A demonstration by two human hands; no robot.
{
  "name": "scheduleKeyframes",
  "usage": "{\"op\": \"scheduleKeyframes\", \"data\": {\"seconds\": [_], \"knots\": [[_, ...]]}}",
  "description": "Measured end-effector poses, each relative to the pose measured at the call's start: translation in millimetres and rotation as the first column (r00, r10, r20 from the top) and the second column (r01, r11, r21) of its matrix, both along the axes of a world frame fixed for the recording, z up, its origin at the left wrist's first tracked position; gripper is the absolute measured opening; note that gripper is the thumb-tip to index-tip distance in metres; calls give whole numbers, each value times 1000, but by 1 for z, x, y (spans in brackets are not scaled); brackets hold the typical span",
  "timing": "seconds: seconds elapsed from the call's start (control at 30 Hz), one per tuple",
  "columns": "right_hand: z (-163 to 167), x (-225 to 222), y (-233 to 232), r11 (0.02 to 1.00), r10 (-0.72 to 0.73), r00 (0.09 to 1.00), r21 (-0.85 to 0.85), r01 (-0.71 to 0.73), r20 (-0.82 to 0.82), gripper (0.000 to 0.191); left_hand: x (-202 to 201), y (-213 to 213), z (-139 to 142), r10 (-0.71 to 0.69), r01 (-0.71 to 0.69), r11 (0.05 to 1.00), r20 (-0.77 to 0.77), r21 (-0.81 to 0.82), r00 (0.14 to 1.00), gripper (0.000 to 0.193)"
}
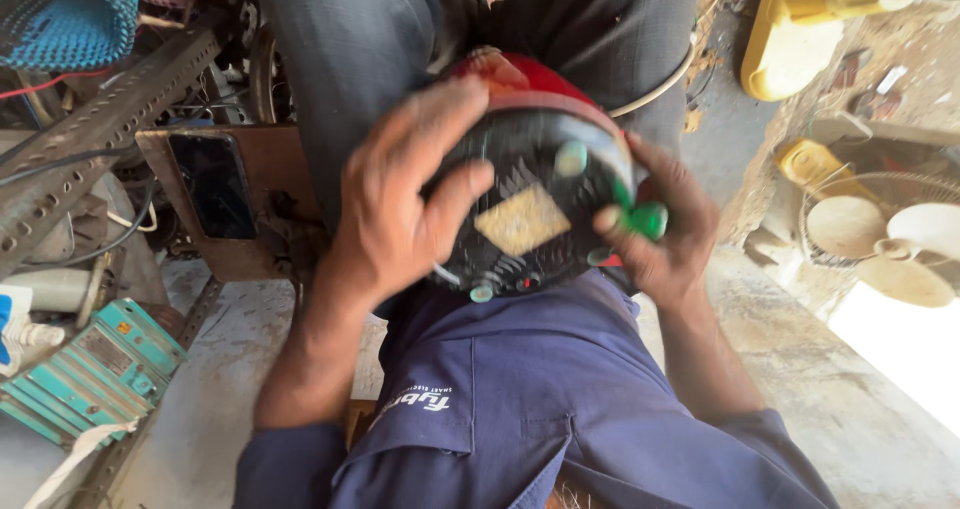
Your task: The person holds a red and black circular electrical device on their lap and uses a green-handled screwdriver to repeatedly tighten and loosen screws on the base. They rotate the device to access different screws and briefly open the casing to reveal internal wiring.
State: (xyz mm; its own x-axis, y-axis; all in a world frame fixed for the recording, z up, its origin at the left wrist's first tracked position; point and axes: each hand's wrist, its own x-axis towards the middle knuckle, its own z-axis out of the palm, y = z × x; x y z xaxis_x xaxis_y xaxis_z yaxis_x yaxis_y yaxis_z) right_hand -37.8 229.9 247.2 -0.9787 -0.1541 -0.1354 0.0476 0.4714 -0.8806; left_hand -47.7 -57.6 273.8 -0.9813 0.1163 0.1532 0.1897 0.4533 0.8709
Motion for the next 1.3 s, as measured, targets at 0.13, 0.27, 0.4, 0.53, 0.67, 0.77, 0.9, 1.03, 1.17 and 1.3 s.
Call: {"op": "scheduleKeyframes", "data": {"seconds": [0.13, 0.27, 0.4, 0.53, 0.67, 0.77, 0.9, 1.03, 1.17, 1.3], "knots": [[-4, 28, 8, 994, 87, 980, -54, -97, -177, 66, 35, 9, 14, 19, -18, 999, 15, -32, 1000, 44], [11, 33, 11, 982, 124, 969, -111, -150, -212, 61, 57, 14, 25, 46, -48, 999, -98, -22, 994, 46], [25, 28, 6, 987, 158, 924, 32, -157, -348, 58, 63, 16, 26, 54, -58, 998, -97, -35, 994, 48], [23, 28, 5, 980, 176, 881, 162, -115, -439, 51, 65, 10, 23, 9, -7, 999, -60, 31, 998, 46], [14, 31, 9, 983, 118, 860, -66, -173, -497, 44, 68, 5, 18, -38, 48, 992, -85, 115, 996, 45], [13, 34, 12, 927, 143, 906, -268, -264, -399, 44, 70, 4, 14, -44, 68, 980, -127, 188, 991, 41], [17, 40, 14, 973, 75, 944, -182, -140, -323, 45, 68, 4, 11, -39, 58, 982, -106, 182, 994, 37], [11, 43, 17, 963, 52, 959, -241, -122, -277, 46, 62, 9, 15, -14, 27, 991, -96, 134, 995, 36], [2, 42, 22, 959, 64, 949, -244, -144, -307, 46, 59, 12, 23, -20, 23, 998, -62, 55, 998, 36], [3, 41, 26, 961, 98, 953, -220, -166, -288, 45, 58, 10, 24, -44, 47, 998, -55, 51, 997, 35]]}}
